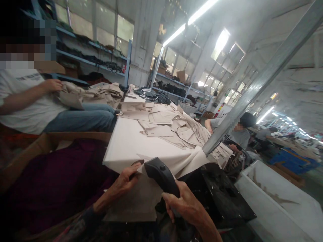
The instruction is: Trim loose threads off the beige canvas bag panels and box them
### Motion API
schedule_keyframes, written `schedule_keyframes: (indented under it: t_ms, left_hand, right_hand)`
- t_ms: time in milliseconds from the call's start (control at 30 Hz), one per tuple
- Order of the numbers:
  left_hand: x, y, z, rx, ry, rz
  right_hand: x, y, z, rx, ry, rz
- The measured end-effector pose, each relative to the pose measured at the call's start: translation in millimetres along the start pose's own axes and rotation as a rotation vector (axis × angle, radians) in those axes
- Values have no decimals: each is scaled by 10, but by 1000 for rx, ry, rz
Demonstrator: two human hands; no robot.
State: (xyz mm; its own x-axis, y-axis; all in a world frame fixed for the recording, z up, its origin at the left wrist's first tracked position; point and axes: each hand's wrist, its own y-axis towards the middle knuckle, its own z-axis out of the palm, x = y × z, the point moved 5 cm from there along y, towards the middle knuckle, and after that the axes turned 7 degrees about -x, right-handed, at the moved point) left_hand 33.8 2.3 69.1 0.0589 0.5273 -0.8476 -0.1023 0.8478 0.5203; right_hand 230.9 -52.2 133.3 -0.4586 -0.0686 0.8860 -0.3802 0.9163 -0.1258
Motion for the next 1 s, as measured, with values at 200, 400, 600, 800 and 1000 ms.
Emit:
schedule_keyframes:
  t_ms: [200, 400, 600, 800, 1000]
  left_hand:
    - [-105, 44, 41, 227, 23, 24]
    - [1, 41, -3, 225, -18, -67]
    - [103, 62, -140, 101, -85, -122]
    - [73, 26, -142, 81, -77, -80]
    - [-3, 237, -250, 82, -38, -147]
  right_hand:
    - [11, -1, 147, 97, -5, 85]
    - [59, 18, 258, 154, 7, 129]
    - [95, -59, 121, 89, -59, 85]
    - [32, 14, 135, 62, -81, 115]
    - [209, 99, 229, 106, -36, 81]
